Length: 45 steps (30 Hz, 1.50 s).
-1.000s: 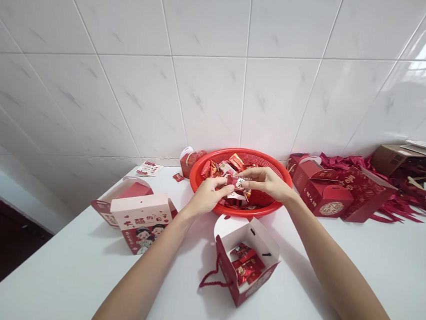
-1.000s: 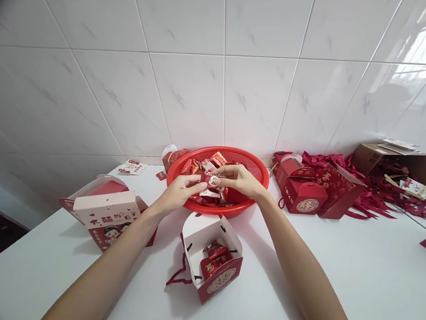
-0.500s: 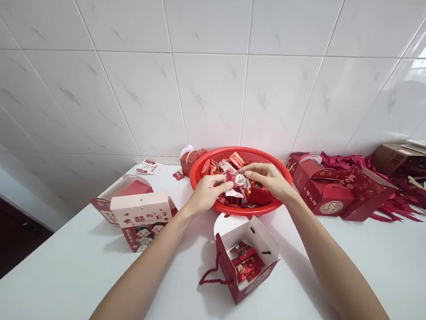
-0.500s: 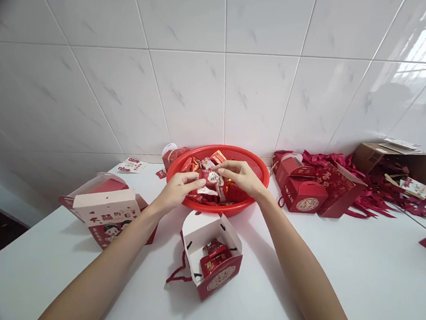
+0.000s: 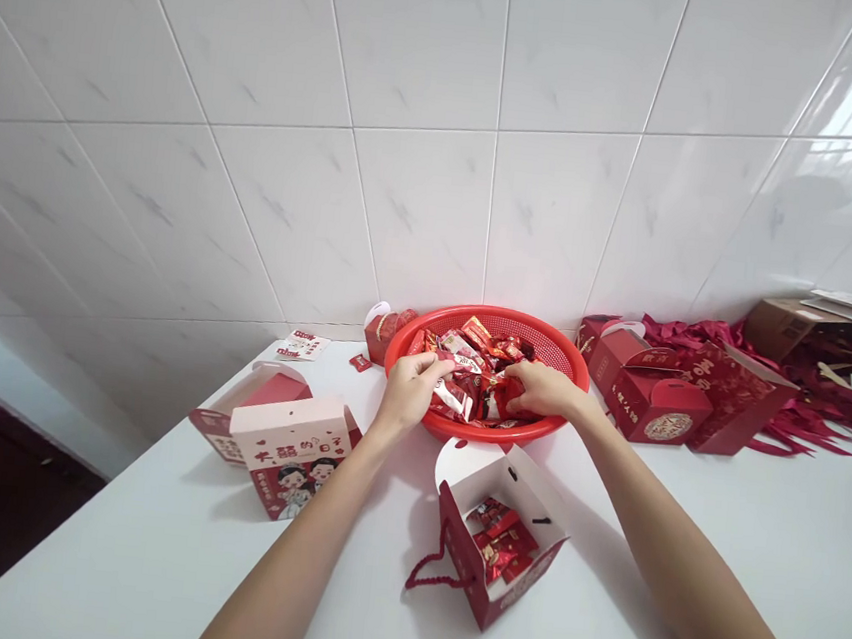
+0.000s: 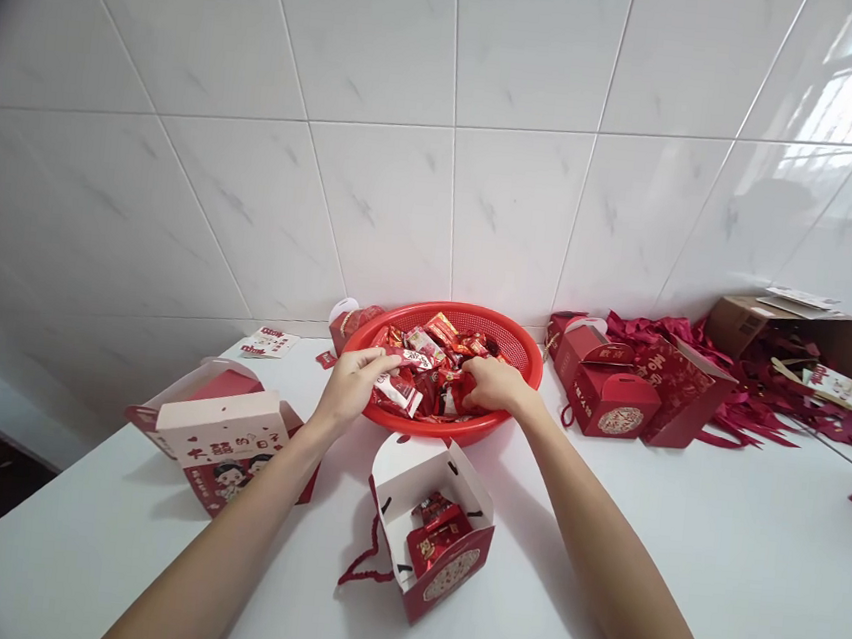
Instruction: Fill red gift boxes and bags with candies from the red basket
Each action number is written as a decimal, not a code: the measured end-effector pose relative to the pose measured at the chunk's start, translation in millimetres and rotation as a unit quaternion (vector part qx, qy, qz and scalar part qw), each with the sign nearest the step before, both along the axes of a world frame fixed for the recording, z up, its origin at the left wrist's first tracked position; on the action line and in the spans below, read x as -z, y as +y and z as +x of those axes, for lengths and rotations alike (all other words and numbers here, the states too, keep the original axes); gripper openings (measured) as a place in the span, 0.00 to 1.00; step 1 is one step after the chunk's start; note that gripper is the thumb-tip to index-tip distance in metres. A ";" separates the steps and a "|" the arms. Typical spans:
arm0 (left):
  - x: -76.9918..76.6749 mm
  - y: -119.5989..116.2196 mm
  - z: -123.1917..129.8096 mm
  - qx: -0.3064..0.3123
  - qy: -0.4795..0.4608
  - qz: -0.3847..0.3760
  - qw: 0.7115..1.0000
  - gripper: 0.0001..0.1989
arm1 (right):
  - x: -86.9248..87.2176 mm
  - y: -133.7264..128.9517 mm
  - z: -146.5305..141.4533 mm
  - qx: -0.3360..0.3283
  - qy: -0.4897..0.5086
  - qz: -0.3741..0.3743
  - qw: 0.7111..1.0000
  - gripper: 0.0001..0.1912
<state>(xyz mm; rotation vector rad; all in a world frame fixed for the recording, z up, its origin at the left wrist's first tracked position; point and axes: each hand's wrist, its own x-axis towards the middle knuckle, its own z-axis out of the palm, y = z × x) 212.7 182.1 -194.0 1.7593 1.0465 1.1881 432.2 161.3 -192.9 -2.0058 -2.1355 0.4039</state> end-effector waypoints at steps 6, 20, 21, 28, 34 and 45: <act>2.0 -5.4 2.1 0.017 0.079 -0.001 0.997 0.17 | 5.1 3.4 9.3 0.071 0.188 0.209 0.957 0.09; -1.0 -11.3 3.0 0.041 0.154 0.036 0.987 0.16 | 10.5 10.0 15.5 0.155 0.238 0.248 0.926 0.19; -1.1 -11.7 3.0 0.047 0.152 0.032 0.987 0.16 | 10.0 9.5 15.2 0.150 0.221 0.246 0.932 0.19; -1.2 -11.3 1.7 0.034 0.168 0.054 0.984 0.17 | -0.4 1.0 8.9 -0.014 0.154 0.204 0.967 0.12; -4.4 -14.6 2.4 0.036 0.168 0.069 0.983 0.17 | -1.3 -2.4 -6.5 0.014 -0.088 -0.009 0.996 0.27; -0.7 -13.6 3.0 0.063 0.172 0.039 0.982 0.15 | 4.4 0.7 -1.4 0.041 -0.023 0.033 0.998 0.34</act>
